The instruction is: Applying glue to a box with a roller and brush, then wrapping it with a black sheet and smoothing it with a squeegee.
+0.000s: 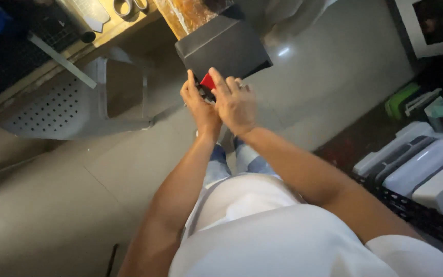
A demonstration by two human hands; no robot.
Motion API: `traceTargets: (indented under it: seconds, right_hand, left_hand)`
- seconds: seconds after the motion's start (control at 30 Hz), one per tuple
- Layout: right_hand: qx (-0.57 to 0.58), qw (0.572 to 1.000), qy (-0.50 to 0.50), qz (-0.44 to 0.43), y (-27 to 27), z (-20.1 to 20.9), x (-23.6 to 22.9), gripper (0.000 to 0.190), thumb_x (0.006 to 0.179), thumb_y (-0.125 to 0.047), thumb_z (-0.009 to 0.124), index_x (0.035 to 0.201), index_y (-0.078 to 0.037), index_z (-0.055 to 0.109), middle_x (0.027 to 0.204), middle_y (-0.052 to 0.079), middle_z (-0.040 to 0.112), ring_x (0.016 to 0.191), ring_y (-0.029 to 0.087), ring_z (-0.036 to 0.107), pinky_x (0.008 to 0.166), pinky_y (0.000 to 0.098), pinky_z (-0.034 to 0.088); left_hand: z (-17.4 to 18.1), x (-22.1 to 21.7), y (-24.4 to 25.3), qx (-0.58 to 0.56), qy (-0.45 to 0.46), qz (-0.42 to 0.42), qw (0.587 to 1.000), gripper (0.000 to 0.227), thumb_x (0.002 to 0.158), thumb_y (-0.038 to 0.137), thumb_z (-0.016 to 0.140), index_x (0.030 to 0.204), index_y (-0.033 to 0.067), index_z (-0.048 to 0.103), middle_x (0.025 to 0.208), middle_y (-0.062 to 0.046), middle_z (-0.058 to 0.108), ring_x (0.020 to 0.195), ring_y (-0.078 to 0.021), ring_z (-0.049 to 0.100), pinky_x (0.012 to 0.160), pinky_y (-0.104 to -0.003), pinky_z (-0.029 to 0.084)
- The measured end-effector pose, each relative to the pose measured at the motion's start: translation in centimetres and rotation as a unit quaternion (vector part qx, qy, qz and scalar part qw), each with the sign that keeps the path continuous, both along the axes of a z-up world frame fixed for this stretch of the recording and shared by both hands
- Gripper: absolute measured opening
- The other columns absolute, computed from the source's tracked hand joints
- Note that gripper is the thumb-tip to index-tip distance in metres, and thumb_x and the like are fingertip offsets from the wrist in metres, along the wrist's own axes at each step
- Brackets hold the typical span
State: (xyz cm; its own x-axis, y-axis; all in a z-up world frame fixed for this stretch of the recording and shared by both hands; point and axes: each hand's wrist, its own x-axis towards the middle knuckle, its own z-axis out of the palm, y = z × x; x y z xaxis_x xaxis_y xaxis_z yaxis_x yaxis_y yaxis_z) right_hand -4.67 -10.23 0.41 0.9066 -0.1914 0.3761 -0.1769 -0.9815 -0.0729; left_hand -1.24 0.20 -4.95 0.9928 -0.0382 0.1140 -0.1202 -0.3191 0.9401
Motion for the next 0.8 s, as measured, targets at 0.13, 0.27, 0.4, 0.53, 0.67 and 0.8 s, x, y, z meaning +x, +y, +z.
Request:
traceTargets:
  seconds: [0.13, 0.27, 0.4, 0.53, 0.67, 0.8]
  right_hand:
    - [0.023, 0.995, 0.025, -0.092, -9.7, -0.5, -0.8, 0.049, 0.106, -0.026, 0.064, 0.152, -0.018, 0.049, 0.121, 0.012, 0.065, 0.101, 0.034, 0.068, 0.084, 0.044, 0.057]
    - [0.108, 0.98, -0.024, -0.166, -9.7, 2.0, -0.7, 0.049, 0.111, -0.025, 0.059, 0.157, -0.017, 0.042, 0.14, 0.02, 0.061, 0.123, 0.042, 0.064, 0.1, 0.0493, 0.053]
    - [-0.093, 0.995, 0.018, -0.019, -0.8, -0.7, -0.5, 0.031, 0.106, -0.034, 0.063, 0.131, -0.015, 0.065, 0.117, 0.019, 0.066, 0.102, 0.035, 0.068, 0.087, 0.0411, 0.055]
    - [-0.055, 0.997, -0.043, -0.027, -5.7, -0.2, -0.5, 0.058, 0.096, -0.016, 0.073, 0.15, -0.019, 0.052, 0.116, 0.007, 0.069, 0.102, 0.028, 0.067, 0.083, 0.0397, 0.054]
    - [0.021, 0.994, -0.052, -0.097, -8.2, 2.8, 0.1, 0.065, 0.095, -0.006, 0.083, 0.149, -0.013, 0.047, 0.119, 0.011, 0.072, 0.105, 0.035, 0.067, 0.085, 0.0461, 0.055]
    - [0.085, 0.996, 0.017, 0.026, 1.0, 3.4, -0.6, 0.056, 0.105, -0.019, 0.064, 0.156, -0.013, 0.043, 0.112, 0.011, 0.065, 0.097, 0.033, 0.062, 0.081, 0.0428, 0.053]
  left_hand:
    - [2.4, 0.1, 0.0, -0.003, 0.011, -0.004, 1.0, 0.114, 0.073, 0.01, 0.097, 0.164, 0.0156, 0.029, 0.135, -0.013, 0.043, 0.118, -0.033, 0.054, 0.087, -0.04, 0.059]
    - [2.8, 0.0, 0.4, 0.003, 0.014, -0.005, 1.0, 0.114, 0.073, 0.009, 0.097, 0.164, 0.0134, 0.029, 0.135, -0.015, 0.043, 0.117, -0.0342, 0.054, 0.085, -0.039, 0.06]
    - [0.5, 0.4, 0.2, 0.007, 0.001, -0.016, 1.0, 0.121, 0.066, 0.001, 0.095, 0.165, 0.0155, 0.027, 0.135, -0.015, 0.042, 0.117, -0.0339, 0.053, 0.085, -0.035, 0.06]
    - [2.7, 0.1, 0.5, 0.0, 0.022, -0.022, 1.0, 0.115, 0.069, 0.008, 0.093, 0.163, 0.0136, 0.027, 0.136, -0.014, 0.04, 0.124, -0.0302, 0.049, 0.101, -0.037, 0.049]
    - [4.2, 0.2, 0.2, -0.023, 0.065, -0.024, 0.997, 0.102, 0.079, 0.02, 0.09, 0.16, 0.012, 0.029, 0.137, -0.012, 0.04, 0.129, -0.0258, 0.046, 0.115, -0.037, 0.04]
    - [4.0, -0.2, 0.6, -0.051, 0.06, -0.03, 0.996, 0.096, 0.08, 0.009, 0.076, 0.162, 0.0151, 0.027, 0.143, -0.013, 0.039, 0.134, -0.026, 0.049, 0.106, -0.032, 0.052]
